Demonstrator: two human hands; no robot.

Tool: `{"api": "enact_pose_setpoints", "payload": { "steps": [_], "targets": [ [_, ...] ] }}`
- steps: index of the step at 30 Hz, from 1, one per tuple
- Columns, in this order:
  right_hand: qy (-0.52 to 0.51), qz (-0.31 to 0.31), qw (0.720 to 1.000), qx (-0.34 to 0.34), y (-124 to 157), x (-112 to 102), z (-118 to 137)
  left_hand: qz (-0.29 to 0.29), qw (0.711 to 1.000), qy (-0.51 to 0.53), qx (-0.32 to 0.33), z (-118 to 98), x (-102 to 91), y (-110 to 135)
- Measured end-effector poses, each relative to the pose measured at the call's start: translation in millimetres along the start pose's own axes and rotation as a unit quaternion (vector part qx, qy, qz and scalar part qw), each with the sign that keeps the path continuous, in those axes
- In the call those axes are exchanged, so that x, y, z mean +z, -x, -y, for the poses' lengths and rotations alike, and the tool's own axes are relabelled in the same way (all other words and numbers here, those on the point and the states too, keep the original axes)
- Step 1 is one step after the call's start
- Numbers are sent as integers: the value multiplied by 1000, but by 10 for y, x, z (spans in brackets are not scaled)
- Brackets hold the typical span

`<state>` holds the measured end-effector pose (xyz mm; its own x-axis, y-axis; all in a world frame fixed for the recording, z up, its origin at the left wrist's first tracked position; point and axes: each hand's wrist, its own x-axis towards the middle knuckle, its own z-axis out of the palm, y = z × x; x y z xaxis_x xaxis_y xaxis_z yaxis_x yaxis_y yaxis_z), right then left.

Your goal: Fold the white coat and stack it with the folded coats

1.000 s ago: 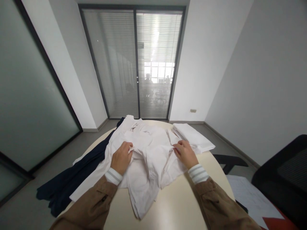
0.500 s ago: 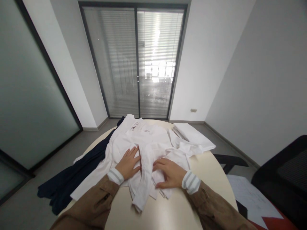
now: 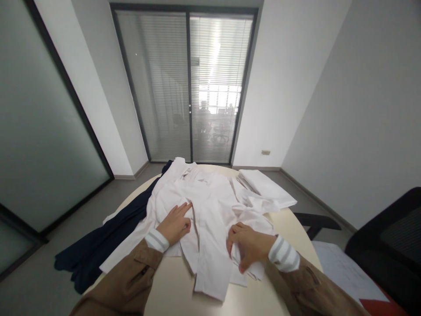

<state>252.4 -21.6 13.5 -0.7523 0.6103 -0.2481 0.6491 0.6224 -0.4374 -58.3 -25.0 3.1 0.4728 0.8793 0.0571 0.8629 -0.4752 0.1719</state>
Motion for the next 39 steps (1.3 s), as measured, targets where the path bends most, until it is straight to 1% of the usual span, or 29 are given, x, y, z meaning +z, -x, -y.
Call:
{"api": "enact_pose_setpoints", "payload": {
  "steps": [4, 6, 9, 12, 13, 15, 17, 19, 21, 23, 25, 26, 27, 28, 29, 30, 31, 33, 34, 35, 36, 37, 38, 39],
  "targets": [
    [47, 18, 995, 90, 195, -17, -29, -12, 1000, -17, 3, -122, -130, 83],
    [73, 28, 989, 122, 312, -47, -18, -2, 1000, -12, 20, -192, -181, 128],
    [88, 49, 983, 156, 470, -140, 42, 69, 996, 25, 54, -224, -215, 197],
    [48, 58, 981, 181, 525, -234, 112, 122, 989, 60, 65, -156, -209, 259],
    [30, 46, 982, 179, 513, -248, 126, 130, 988, 64, 59, -127, -206, 274],
    [17, -12, 989, 148, 453, -239, 130, 133, 988, 64, 41, -83, -203, 288],
    [33, -80, 991, 101, 376, -190, 101, 127, 990, 61, 26, -70, -211, 281],
    [55, -116, 988, 81, 316, -128, 47, 117, 991, 59, 26, -91, -237, 261],
    [56, -113, 987, 95, 292, -83, -18, 101, 992, 70, 40, -138, -290, 247],
    [48, -97, 988, 110, 299, -70, -78, 77, 990, 98, 63, -204, -365, 252],
    [41, -82, 990, 108, 316, -88, -119, 53, 985, 140, 87, -282, -443, 276],
    [40, -79, 991, 102, 322, -103, -132, 52, 979, 168, 100, -323, -471, 293],
    [39, -81, 992, 94, 323, -120, -138, 67, 971, 202, 113, -364, -488, 313],
    [40, -85, 992, 87, 320, -136, -140, 100, 958, 241, 121, -404, -491, 335],
    [44, -92, 991, 81, 313, -150, -136, 154, 939, 283, 122, -442, -480, 359],
    [53, -100, 990, 80, 302, -161, -127, 224, 912, 324, 118, -479, -459, 385],
    [66, -107, 989, 83, 292, -170, -113, 301, 877, 359, 110, -513, -434, 411],
    [93, -112, 985, 91, 276, -185, -67, 437, 796, 408, 92, -574, -398, 457],
    [102, -118, 983, 93, 273, -194, -36, 481, 762, 424, 88, -599, -399, 472],
    [108, -128, 982, 93, 273, -204, -1, 502, 741, 437, 87, -617, -416, 477],
    [111, -140, 980, 87, 276, -217, 34, 494, 740, 448, 87, -625, -447, 470],
    [113, -156, 978, 79, 279, -230, 68, 455, 761, 454, 84, -622, -486, 448],
    [116, -175, 975, 68, 281, -241, 97, 385, 802, 449, 79, -603, -526, 410],
    [121, -195, 972, 56, 280, -248, 117, 289, 854, 427, 68, -568, -558, 357]
  ]
}}
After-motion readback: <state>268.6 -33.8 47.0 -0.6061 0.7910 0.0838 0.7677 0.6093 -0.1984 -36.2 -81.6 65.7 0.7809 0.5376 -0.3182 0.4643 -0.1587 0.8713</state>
